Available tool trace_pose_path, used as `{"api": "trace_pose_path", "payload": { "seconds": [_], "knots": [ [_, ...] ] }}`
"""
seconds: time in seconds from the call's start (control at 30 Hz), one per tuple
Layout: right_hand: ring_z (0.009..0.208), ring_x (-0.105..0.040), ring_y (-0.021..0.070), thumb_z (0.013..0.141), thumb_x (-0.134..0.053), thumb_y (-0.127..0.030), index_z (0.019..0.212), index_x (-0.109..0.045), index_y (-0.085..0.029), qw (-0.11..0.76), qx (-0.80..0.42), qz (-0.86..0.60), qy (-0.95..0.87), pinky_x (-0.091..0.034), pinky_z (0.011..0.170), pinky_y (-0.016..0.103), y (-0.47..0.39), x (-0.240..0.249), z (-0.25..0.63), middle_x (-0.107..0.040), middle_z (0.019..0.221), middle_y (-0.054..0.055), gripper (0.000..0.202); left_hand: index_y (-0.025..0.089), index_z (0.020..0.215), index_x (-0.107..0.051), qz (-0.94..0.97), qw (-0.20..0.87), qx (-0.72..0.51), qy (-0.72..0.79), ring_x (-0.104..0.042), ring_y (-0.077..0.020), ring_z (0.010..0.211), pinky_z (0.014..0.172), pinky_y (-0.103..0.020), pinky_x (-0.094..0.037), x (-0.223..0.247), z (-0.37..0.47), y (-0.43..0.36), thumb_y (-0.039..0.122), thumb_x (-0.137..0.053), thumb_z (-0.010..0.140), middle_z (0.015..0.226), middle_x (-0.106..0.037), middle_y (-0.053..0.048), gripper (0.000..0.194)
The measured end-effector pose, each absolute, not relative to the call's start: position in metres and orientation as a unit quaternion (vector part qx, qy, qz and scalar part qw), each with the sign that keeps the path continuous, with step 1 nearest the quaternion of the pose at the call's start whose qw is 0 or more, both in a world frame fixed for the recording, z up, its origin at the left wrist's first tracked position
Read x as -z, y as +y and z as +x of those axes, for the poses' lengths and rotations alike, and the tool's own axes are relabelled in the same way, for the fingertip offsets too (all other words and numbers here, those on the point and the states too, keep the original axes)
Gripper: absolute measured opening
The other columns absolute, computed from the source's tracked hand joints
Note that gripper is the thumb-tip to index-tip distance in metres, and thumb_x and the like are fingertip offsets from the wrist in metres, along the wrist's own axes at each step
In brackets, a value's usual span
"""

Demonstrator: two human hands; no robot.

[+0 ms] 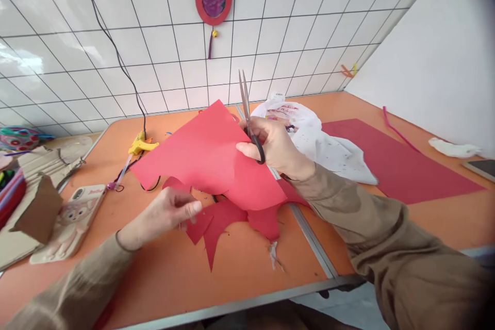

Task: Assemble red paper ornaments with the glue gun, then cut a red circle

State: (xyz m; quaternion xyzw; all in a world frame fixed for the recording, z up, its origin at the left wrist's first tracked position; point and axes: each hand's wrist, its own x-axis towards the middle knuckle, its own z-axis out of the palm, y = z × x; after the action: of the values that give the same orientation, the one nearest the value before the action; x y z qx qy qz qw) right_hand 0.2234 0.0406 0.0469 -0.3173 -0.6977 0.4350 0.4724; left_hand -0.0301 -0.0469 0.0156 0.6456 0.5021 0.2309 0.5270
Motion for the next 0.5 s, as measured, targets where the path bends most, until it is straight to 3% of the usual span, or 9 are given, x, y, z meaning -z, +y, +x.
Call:
{"api": "trace_pose_path", "payload": {
  "seconds": [0.07, 0.13, 0.23, 0.37, 0.5],
  "knots": [
    [0.068, -0.05, 0.0141, 0.066, -0.078, -0.034, 0.083, -0.058, -0.021, 0.486, -0.438, -0.304, -0.693, -0.044, 0.063, 0.029, 0.035, -0.049, 0.222, -0.057, 0.072, -0.002, 0.03, 0.016, 0.081, -0.079, 0.523, 0.602, -0.321, 0.511, -0.062, -0.0169, 0.051, 0.043, -0.024, -0.044, 0.005, -0.034, -0.041, 0.064, -0.076, 0.071, 0.068, -0.073, -0.011, 0.049],
    [0.067, -0.051, 0.0134, 0.067, -0.078, -0.034, 0.084, -0.057, -0.021, 0.497, -0.456, -0.29, -0.679, -0.045, 0.063, 0.028, 0.031, -0.05, 0.221, -0.057, 0.073, -0.002, 0.03, 0.016, 0.1, -0.078, 0.45, 0.664, -0.395, 0.448, -0.073, -0.0257, 0.085, 0.07, -0.032, -0.059, 0.016, -0.035, -0.039, 0.061, -0.077, 0.072, 0.1, -0.077, -0.018, 0.052],
    [0.067, -0.053, 0.0127, 0.066, -0.079, -0.032, 0.085, -0.058, -0.021, 0.498, -0.496, -0.261, -0.662, -0.047, 0.063, 0.028, 0.028, -0.049, 0.218, -0.057, 0.074, -0.003, 0.03, 0.025, 0.114, -0.074, 0.424, 0.69, -0.486, 0.329, -0.061, -0.0343, 0.125, 0.098, -0.044, -0.055, 0.013, -0.03, -0.042, 0.064, -0.076, 0.072, 0.126, -0.071, -0.013, 0.058],
    [0.068, -0.054, 0.013, 0.064, -0.081, -0.032, 0.086, -0.06, -0.023, 0.465, -0.56, -0.229, -0.647, -0.05, 0.063, 0.027, 0.03, -0.04, 0.214, -0.057, 0.076, -0.003, 0.032, 0.029, 0.114, -0.073, 0.377, 0.622, -0.602, 0.329, -0.057, -0.0329, 0.13, 0.097, -0.038, -0.056, 0.003, -0.028, -0.046, 0.052, -0.083, 0.07, 0.117, -0.076, -0.005, 0.05],
    [0.07, -0.059, 0.0144, 0.064, -0.08, -0.031, 0.084, -0.061, -0.022, 0.413, -0.578, -0.235, -0.663, -0.051, 0.063, 0.028, 0.034, -0.029, 0.21, -0.061, 0.077, -0.003, 0.029, 0.022, 0.108, -0.075, 0.316, 0.59, -0.647, 0.364, -0.069, -0.0261, 0.11, 0.084, -0.029, -0.061, 0.003, -0.03, -0.045, 0.041, -0.075, 0.082, 0.105, -0.079, -0.004, 0.032]
  ]
}}
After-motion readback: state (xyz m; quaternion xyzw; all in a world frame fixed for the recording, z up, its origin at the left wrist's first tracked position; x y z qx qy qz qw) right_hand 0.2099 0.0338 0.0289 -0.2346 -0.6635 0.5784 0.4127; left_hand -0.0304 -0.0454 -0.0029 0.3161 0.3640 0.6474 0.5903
